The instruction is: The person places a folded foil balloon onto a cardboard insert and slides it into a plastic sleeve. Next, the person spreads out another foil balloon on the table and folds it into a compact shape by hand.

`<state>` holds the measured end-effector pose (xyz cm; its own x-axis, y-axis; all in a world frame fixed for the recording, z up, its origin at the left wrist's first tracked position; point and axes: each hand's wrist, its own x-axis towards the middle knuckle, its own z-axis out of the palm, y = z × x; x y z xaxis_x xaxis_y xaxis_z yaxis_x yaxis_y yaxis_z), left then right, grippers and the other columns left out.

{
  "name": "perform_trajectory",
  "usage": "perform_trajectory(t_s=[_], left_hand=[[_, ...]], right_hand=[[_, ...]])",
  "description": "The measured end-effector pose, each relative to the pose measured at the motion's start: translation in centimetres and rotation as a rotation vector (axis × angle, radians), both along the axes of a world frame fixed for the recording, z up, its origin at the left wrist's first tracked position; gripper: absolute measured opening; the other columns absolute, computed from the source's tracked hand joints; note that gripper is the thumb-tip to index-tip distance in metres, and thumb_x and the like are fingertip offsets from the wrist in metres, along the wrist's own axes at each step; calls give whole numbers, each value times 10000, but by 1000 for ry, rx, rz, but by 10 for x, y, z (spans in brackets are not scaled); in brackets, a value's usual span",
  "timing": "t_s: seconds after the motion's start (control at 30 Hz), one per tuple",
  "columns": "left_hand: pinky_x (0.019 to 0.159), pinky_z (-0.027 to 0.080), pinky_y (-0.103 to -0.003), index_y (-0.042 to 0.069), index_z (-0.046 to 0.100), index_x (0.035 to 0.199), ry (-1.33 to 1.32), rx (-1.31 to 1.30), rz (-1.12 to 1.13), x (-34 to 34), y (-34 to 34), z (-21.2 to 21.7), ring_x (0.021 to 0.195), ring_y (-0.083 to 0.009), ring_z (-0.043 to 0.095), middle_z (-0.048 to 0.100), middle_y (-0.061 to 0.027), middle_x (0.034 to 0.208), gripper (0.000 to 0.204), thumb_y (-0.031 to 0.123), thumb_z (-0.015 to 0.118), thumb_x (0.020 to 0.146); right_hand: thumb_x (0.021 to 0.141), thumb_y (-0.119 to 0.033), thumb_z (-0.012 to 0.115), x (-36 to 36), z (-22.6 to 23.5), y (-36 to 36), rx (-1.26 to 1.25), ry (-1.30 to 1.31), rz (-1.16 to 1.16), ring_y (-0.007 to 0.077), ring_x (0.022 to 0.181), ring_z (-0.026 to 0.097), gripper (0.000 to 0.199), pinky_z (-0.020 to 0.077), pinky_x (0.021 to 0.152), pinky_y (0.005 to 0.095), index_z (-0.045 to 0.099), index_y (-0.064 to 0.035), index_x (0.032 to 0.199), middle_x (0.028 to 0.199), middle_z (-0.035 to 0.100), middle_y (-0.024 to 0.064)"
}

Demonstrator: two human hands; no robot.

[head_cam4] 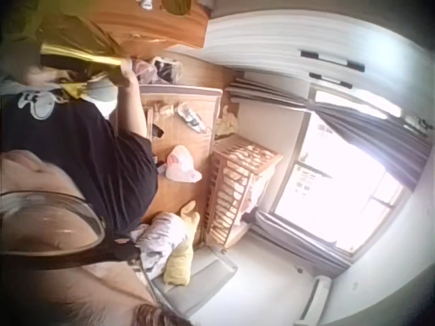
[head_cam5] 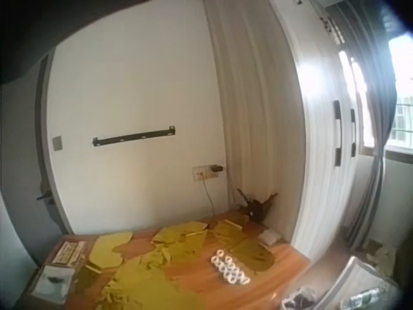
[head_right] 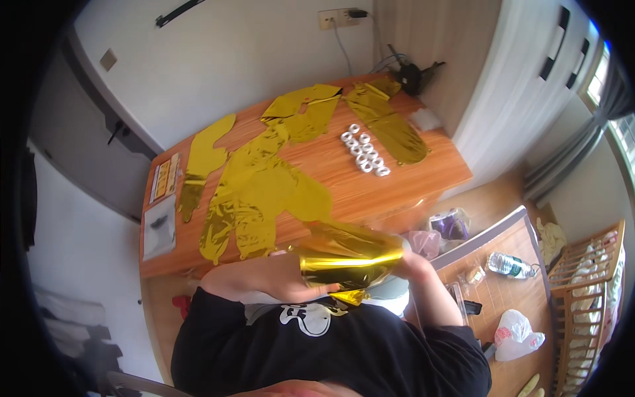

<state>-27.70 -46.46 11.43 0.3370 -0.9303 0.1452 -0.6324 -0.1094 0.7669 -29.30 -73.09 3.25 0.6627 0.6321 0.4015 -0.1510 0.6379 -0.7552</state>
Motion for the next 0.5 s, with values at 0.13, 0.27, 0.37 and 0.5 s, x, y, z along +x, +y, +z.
perform_trajectory(t_s=[0.13,0.27,0.37,0.5], left_hand=[[909,510,-414,38,609,1311,109,242,215,-9,31,18,1058,-362,641,674,-172,1166,316,195,595,1037],[779,499,-361,42,599,1223,177,102,409,-2,84,5,865,-240,643,659,-86,977,238,202,589,1048],[720,498,-345,34,544,1270,306,53,483,38,138,-10,803,-129,585,623,-17,949,270,191,583,1054],[722,511,-285,32,394,1494,544,-298,636,96,177,-28,860,-108,608,656,-32,1081,558,94,634,994]], right_hand=[[912,-524,727,31,-8,17,64,134,-253,296,1407,507,928,426,1151,456,352,-7,1586,1567,479,157],[991,-154,598,89,38,73,-78,227,-538,237,1265,594,526,459,1078,380,474,7,1476,1374,622,118],[1006,-71,575,143,53,113,-224,189,-562,219,1189,636,452,498,1034,384,490,0,1444,1313,647,100],[1001,-82,639,211,43,157,-192,312,-467,198,1083,662,272,551,942,371,563,-21,1256,1171,667,74]])
